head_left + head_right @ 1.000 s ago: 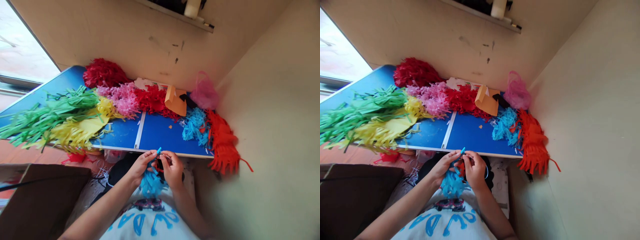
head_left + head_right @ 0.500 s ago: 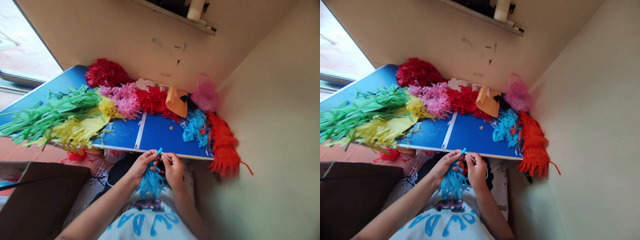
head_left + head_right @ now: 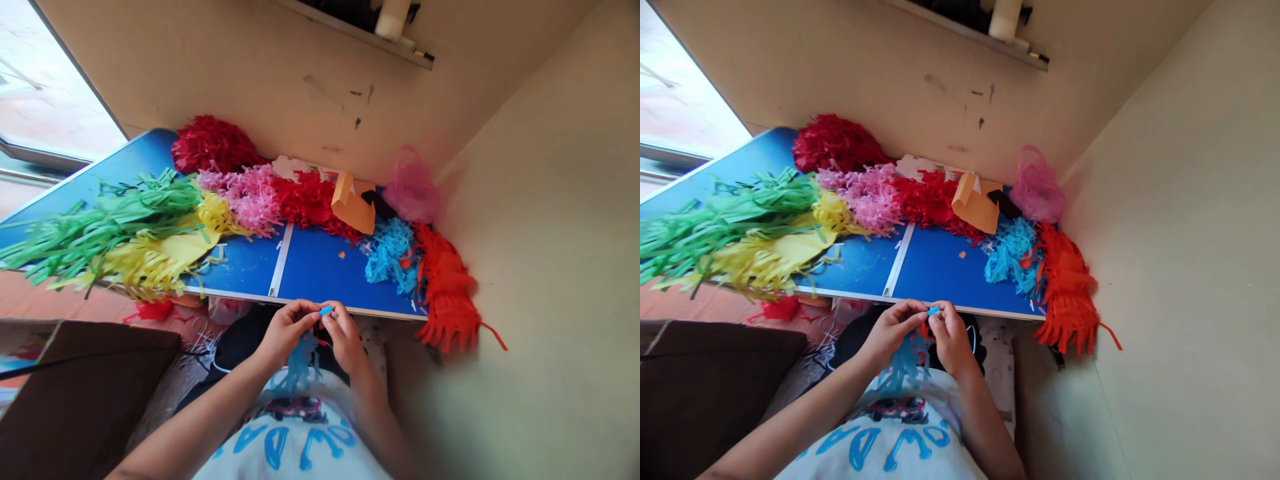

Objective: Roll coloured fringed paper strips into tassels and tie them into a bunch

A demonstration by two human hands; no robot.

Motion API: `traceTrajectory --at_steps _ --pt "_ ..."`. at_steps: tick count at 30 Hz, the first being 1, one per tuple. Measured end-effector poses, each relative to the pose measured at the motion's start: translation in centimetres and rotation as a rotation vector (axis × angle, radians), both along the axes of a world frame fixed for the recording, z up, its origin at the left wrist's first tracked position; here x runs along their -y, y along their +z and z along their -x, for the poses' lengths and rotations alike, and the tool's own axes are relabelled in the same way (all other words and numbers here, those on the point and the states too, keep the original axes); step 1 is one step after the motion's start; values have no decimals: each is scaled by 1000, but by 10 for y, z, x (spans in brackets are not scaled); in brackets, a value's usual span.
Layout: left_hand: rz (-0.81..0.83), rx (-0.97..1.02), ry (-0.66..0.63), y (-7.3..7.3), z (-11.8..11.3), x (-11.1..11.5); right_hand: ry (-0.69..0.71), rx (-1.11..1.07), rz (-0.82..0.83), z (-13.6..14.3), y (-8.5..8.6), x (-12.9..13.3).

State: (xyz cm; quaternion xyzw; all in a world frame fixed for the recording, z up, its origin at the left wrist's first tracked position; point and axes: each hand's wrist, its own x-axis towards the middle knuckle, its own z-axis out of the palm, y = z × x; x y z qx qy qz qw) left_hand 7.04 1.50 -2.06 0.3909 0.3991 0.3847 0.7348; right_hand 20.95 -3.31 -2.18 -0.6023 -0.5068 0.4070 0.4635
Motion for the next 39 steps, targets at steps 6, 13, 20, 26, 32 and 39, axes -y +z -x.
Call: traceTrajectory --at_steps 6,13,20,26,32,39 --pt "-142 -108 48 -1 3 0 51 -149 -9 -1 -4 1" --pt "-434 -321 95 -7 5 1 23 -83 -11 3 -3 3" --pt "-639 -574 103 -15 9 4 -14 118 -61 2 -2 -1" --pt "-636 -495 61 -10 10 4 -83 -91 13 0 -1 1" --pt "-583 -421 142 -8 9 2 -4 -198 10 0 -7 4" --pt "-127 -119 -28 0 4 1 -135 -320 -38 6 -14 3"
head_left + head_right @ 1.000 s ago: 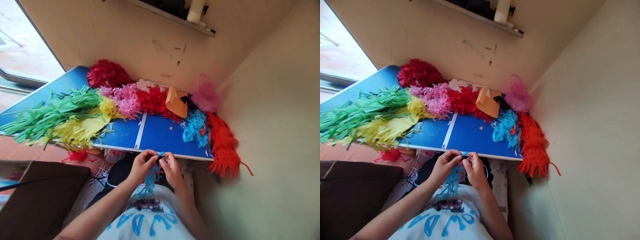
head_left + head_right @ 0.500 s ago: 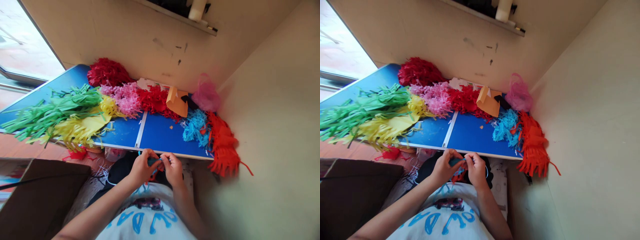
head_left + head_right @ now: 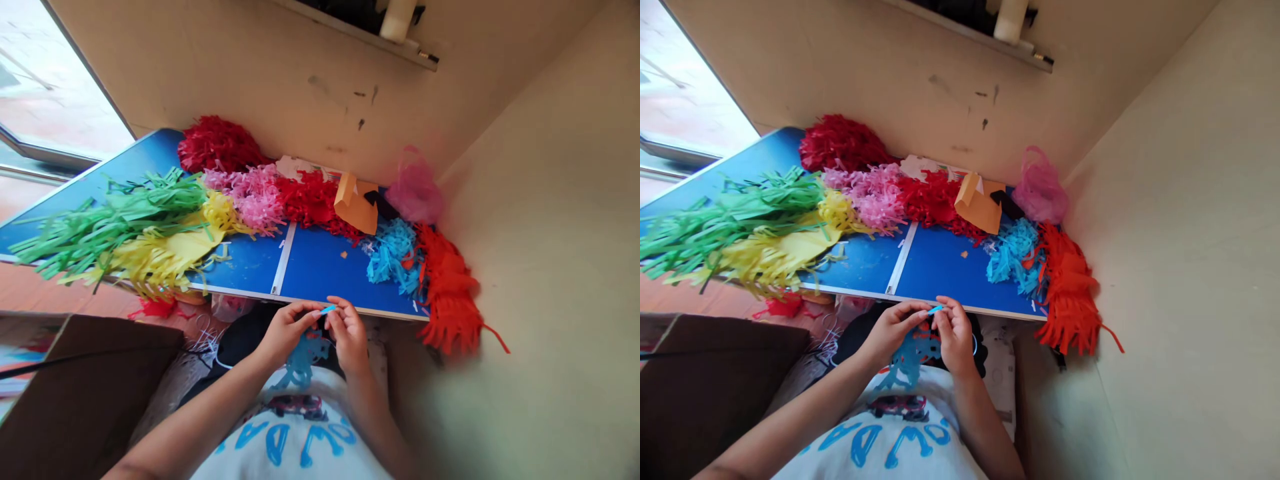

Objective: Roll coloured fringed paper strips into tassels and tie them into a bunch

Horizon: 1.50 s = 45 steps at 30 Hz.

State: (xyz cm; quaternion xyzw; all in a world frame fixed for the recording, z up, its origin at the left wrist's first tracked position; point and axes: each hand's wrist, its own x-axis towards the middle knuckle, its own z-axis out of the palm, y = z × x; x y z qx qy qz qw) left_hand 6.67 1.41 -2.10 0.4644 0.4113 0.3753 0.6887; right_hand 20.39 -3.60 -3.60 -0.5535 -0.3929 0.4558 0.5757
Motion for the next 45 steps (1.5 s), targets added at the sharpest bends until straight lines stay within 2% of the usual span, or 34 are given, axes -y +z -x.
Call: traceTrajectory --at_steps 2,7,15,20,30,37,39,43,45 --pt "102 91 -28 1 -2 0 2 58 13 0 1 -1" --pt "179 148 -158 3 1 -2 -32 162 13 -3 2 -4" --pt "502 358 -101 -5 2 -11 -173 433 -22 -4 19 1" --pt "546 405 -106 -9 0 -10 -248 524 -71 6 21 5" --pt "560 436 -90 -8 -1 -10 -244 468 -62 7 24 3" --pt "485 349 -135 -10 -1 -7 -191 483 -61 5 19 1" --pt "388 285 -110 -9 -2 -5 -123 525 -62 4 19 0" --pt "132 139 -47 -6 -1 -3 131 531 -10 2 19 -2" --pt "10 54 -39 -5 1 -2 149 484 9 3 19 -3"
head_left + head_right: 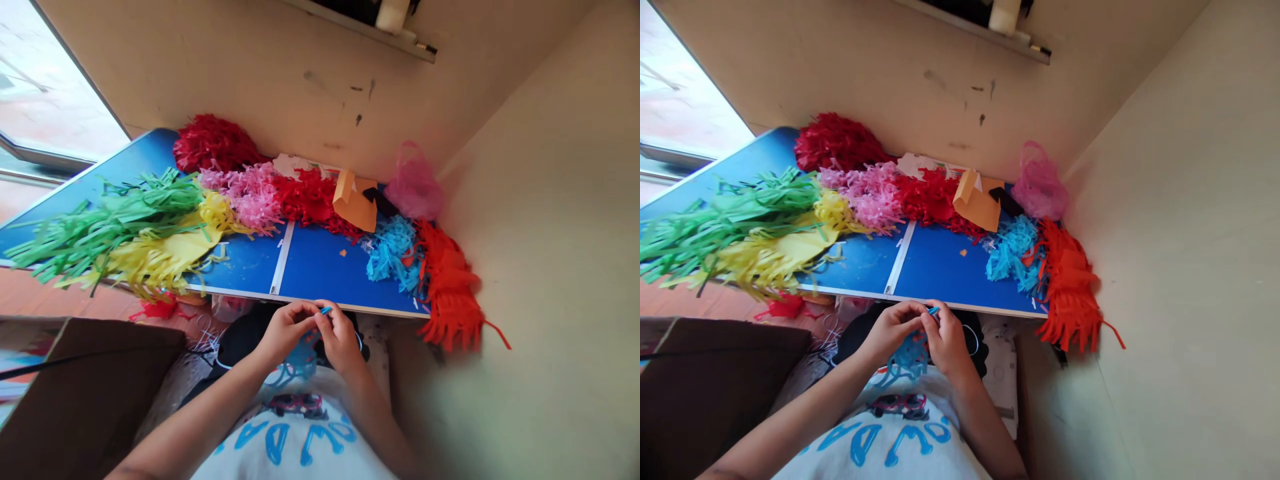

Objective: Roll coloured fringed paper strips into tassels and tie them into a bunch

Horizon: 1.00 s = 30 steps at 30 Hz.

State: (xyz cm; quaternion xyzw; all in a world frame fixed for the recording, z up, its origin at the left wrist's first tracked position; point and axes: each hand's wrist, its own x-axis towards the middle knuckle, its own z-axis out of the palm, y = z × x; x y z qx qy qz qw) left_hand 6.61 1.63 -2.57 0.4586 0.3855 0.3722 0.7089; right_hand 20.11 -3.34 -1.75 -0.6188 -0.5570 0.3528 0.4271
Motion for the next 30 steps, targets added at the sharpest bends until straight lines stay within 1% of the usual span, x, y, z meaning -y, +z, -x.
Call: traceTrajectory --at_steps 2,3,5,8,10,12,15,17,20,23,26,28,30 --pt "-71 -57 26 1 2 0 -39 -69 -1 0 -1 0" --pt "-67 -54 40 1 3 0 -59 -109 -6 0 -2 1" --pt "28 28 27 2 4 0 -86 -174 -25 0 -2 0" --pt "229 188 -78 2 3 0 -127 -196 -43 -1 -1 -3" --pt "318 250 -126 1 2 1 -163 -193 -32 -2 -3 -7" --pt "392 290 -141 1 2 1 -180 -253 12 -2 -6 -11" --pt "501 358 -144 0 3 -2 -164 -408 64 -3 -10 -12" --pt "578 408 -131 -1 4 -5 -197 -421 11 -3 -8 -9" --pt "671 471 -136 -1 4 -9 -244 -316 -109 -2 -2 -1" --pt "681 508 -179 0 2 -11 -211 -229 -155 2 -1 4" --pt "672 508 -191 0 1 -10 -204 -188 -156 6 -7 4" --pt "656 475 -181 0 1 -9 -207 -173 -147 7 -9 2" --pt "589 404 -170 0 1 -7 -186 -177 -110 6 -8 2"
